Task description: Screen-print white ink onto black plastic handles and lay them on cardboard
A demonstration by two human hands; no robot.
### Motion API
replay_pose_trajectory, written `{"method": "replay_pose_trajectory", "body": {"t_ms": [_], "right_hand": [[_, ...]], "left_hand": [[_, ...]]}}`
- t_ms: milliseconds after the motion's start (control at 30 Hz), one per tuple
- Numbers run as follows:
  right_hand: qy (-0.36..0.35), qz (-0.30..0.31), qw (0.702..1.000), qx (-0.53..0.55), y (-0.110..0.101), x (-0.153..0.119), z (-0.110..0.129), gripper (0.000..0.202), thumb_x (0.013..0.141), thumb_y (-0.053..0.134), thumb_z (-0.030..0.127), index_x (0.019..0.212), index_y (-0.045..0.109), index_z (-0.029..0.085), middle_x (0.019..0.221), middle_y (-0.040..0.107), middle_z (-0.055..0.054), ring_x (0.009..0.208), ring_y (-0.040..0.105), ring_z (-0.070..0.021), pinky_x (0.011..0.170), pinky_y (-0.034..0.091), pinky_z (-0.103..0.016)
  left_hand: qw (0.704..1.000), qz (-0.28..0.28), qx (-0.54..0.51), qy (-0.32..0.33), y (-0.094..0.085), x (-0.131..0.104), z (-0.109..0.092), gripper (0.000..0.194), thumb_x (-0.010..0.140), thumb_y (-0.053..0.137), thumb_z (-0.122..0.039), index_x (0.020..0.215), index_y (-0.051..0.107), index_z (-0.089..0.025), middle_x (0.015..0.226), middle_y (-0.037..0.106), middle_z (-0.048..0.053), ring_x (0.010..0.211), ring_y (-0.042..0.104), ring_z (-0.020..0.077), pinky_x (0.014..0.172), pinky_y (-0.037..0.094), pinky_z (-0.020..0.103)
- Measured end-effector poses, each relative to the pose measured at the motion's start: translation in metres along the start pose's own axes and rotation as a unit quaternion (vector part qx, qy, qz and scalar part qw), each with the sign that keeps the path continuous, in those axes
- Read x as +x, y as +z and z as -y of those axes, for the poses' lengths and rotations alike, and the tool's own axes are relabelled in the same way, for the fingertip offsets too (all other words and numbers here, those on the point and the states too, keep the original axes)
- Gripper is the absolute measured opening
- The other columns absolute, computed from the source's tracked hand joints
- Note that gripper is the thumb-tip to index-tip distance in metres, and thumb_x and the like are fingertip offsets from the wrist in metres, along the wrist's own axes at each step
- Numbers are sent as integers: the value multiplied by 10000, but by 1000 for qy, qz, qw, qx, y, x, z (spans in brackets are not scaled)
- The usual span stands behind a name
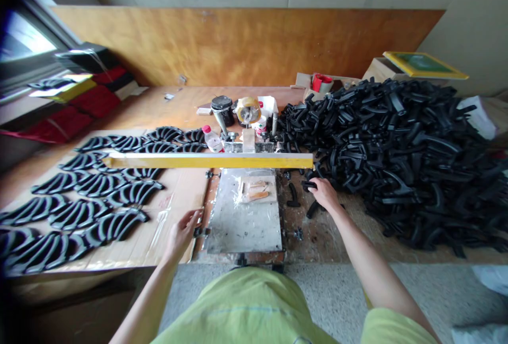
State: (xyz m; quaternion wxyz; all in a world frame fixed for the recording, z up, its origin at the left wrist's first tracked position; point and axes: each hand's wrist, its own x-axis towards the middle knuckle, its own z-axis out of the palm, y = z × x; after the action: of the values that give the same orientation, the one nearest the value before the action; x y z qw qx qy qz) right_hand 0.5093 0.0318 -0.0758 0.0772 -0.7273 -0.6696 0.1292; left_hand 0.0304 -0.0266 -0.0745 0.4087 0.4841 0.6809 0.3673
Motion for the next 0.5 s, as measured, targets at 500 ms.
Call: {"method": "replay_pose_trajectory", "body": {"t_ms": [500], "right_hand": [[-272,243,915,170,20,75,199,448,715,620,76,1148,664,182,913,702,8,814,615,-150,729,435,-228]], "left_hand": [[996,3,-26,80,8,24,-45,525,821,519,-598,1044,682,-151,957,705,80,856,642,190,743,508,264]]}}
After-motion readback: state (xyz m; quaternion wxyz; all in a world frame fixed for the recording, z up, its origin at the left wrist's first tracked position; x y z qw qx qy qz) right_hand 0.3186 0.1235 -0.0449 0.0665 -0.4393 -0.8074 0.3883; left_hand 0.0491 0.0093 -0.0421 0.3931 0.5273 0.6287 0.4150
